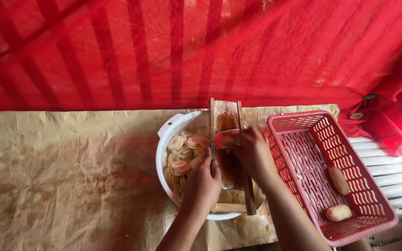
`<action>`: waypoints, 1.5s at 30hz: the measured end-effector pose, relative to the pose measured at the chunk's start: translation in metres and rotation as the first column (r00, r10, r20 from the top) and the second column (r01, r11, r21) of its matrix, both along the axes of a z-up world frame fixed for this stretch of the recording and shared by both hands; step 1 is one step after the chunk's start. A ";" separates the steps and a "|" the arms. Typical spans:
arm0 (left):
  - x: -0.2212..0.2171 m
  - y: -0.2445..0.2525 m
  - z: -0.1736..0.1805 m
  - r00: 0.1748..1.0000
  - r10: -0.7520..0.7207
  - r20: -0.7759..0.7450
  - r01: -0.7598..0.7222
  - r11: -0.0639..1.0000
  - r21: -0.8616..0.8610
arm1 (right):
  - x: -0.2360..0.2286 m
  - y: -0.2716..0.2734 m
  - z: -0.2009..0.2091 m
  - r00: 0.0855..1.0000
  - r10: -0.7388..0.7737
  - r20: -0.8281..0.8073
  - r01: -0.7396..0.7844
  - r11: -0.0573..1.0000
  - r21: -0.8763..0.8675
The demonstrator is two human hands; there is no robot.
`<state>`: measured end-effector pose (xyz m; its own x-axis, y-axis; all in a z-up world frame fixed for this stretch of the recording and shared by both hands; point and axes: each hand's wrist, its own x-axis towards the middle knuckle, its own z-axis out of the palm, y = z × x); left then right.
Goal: The person slices a banana using a wooden slicer tool, with the slices falling into a large white bowl. The person picks up whole peeled bananas from a red basket and slides them across the blade by hand.
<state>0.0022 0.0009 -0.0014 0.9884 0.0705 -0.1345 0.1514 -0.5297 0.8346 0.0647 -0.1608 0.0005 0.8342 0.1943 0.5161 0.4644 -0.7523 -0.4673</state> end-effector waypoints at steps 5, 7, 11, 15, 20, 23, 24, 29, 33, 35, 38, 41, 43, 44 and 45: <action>-0.002 0.001 -0.011 0.990 -0.006 0.141 0.007 1.000 -0.007 | -0.058 0.007 -0.007 0.998 -0.044 -0.053 0.040 0.997 -0.060; -0.001 0.000 -0.011 0.979 -0.009 0.204 0.009 1.000 -0.003 | -0.050 0.010 -0.007 0.998 -0.067 -0.005 0.067 0.993 -0.094; 0.001 0.002 -0.005 0.989 -0.032 0.147 0.036 0.999 -0.024 | -0.009 0.009 -0.007 0.993 -0.118 0.026 0.119 0.990 -0.073; -0.003 0.003 0.001 0.993 -0.022 0.112 0.022 1.000 -0.002 | 0.023 0.008 -0.010 0.979 -0.196 0.064 0.201 0.975 -0.096; -0.003 0.002 -0.003 0.996 -0.025 0.087 0.024 1.000 0.017 | 0.026 0.004 -0.010 0.986 -0.161 -0.050 0.164 0.983 0.077; 0.000 0.001 -0.007 0.970 0.009 0.242 -0.002 0.999 -0.032 | 0.001 0.004 -0.012 0.996 -0.092 0.015 0.092 0.995 0.026; 0.001 0.000 -0.008 0.970 0.001 0.245 0.007 0.999 -0.034 | -0.013 0.002 -0.013 0.995 -0.101 0.018 0.100 0.995 0.025; -0.001 0.002 -0.007 0.988 -0.016 0.151 0.016 1.000 0.001 | -0.055 0.005 -0.014 1.000 -0.027 0.008 0.027 0.999 0.022; -0.001 0.001 -0.008 0.985 -0.018 0.169 0.018 1.000 0.007 | -0.025 0.005 -0.021 0.997 -0.078 0.001 0.078 0.996 0.036; 0.002 0.001 -0.005 0.983 0.001 0.183 0.003 1.000 -0.021 | 0.000 0.005 -0.023 0.995 -0.089 -0.039 0.092 0.992 0.083; -0.002 0.001 0.000 0.988 -0.013 0.152 0.011 1.000 0.014 | 0.024 0.005 -0.026 0.988 -0.135 0.070 0.131 0.989 0.066; -0.003 0.001 0.001 1.000 -0.001 0.018 0.001 0.999 -0.033 | 0.031 -0.002 -0.027 0.995 -0.093 -0.033 0.097 0.984 0.148; -0.001 -0.001 -0.002 0.995 -0.004 0.104 0.005 1.000 -0.009 | 0.023 -0.004 -0.025 0.997 -0.059 -0.039 0.065 0.981 0.181; -0.001 0.001 -0.003 0.982 -0.002 0.188 0.000 1.000 0.015 | 0.018 -0.002 -0.024 0.999 -0.018 -0.044 0.027 0.977 0.214; 0.000 0.002 -0.004 0.982 0.000 0.190 -0.003 1.000 0.016 | 0.009 -0.001 -0.023 0.999 -0.016 -0.041 0.024 0.977 0.214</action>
<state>0.0026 0.0026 -0.0058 0.9957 0.0727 0.0570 -0.0085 -0.5429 0.8398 0.0737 -0.1622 -0.0223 0.8572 0.0659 0.5107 0.4285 -0.6416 -0.6363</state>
